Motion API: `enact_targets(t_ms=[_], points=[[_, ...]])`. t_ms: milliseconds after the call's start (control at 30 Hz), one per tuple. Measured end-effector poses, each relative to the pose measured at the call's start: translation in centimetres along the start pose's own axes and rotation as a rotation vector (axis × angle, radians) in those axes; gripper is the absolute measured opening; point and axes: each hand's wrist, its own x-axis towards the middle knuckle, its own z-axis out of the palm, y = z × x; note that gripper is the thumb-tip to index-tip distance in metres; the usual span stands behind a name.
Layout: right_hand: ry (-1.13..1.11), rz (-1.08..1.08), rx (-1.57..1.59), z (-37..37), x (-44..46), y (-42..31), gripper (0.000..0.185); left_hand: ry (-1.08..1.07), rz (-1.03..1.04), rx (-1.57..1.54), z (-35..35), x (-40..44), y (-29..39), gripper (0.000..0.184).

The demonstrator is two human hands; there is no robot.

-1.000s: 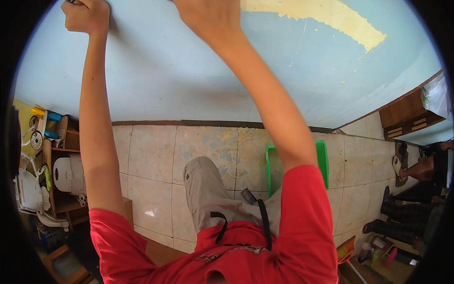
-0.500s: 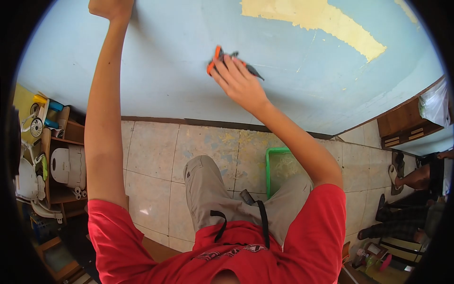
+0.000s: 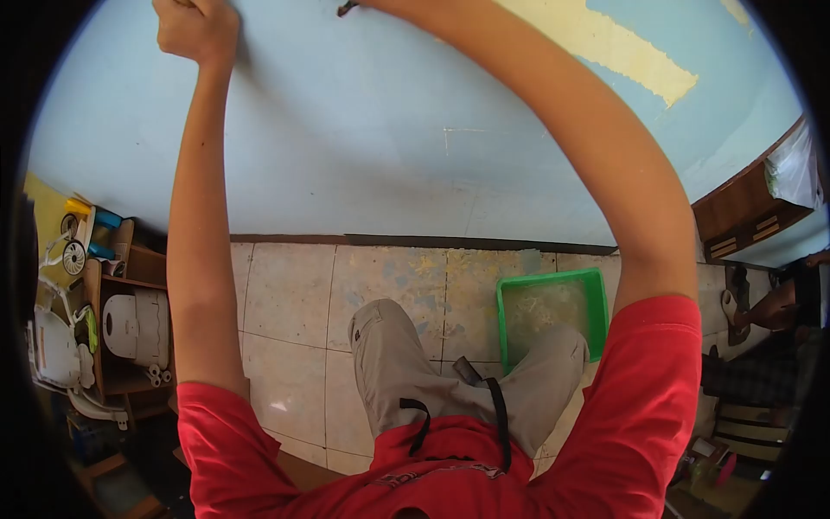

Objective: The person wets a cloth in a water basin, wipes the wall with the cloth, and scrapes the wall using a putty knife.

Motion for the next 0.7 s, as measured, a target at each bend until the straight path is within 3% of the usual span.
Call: enact_targets(t_ms=[67, 100, 133, 167, 233, 433, 500, 567, 600, 667, 700], points=[[-0.144, -0.016, 0.076, -1.2, -2.1, -2.9, 0.025, 0.020, 0.041, -0.015, -0.1, -0.2, -0.2, 0.019], [-0.162, -0.042, -0.047, -1.3, -4.3, -5.6, 0.030, 0.020, 0.007, -0.023, 0.2, -0.3, -0.9, 0.021], [-0.177, -0.070, -0.169, -1.3, -6.4, -8.3, 0.034, -0.020, 0.096, 0.194, 0.9, 0.4, -5.1, 0.036], [-0.218, -0.182, -0.087, -1.7, -9.0, -10.8, 0.026, 0.053, 0.097, 0.267, 1.2, 0.4, -4.4, 0.036], [-0.343, -0.079, 0.195, -3.7, -12.8, -13.7, 0.022, 0.000, 0.092, 0.247, 0.8, 0.3, -4.3, 0.035], [-0.468, 0.047, 0.362, -5.0, -11.7, -14.0, 0.008, -0.021, 0.037, 0.219, 0.9, -0.2, -3.8, 0.039], [-0.419, 0.095, 0.349, -5.2, -11.0, -13.7, 0.014, 0.002, 0.037, 0.227, 0.7, 0.1, -3.9, 0.038], [-0.560, 0.340, 0.551, -6.3, -9.6, -13.6, 0.026, -0.007, 0.055, 0.272, 0.7, 0.2, -4.2, 0.036], [-0.561, 0.335, 0.535, -6.7, -9.2, -13.7, 0.026, 0.002, 0.053, 0.259, 0.8, 0.3, -4.0, 0.036], [-0.505, 0.669, 0.671, -7.4, -8.6, -14.5, 0.037, -0.022, 0.034, 0.249, 0.5, 0.2, -3.7, 0.034], [-0.506, 0.657, 0.666, -8.5, -8.4, -14.8, 0.037, -0.012, 0.028, 0.245, 0.5, 0.1, -3.7, 0.034]])
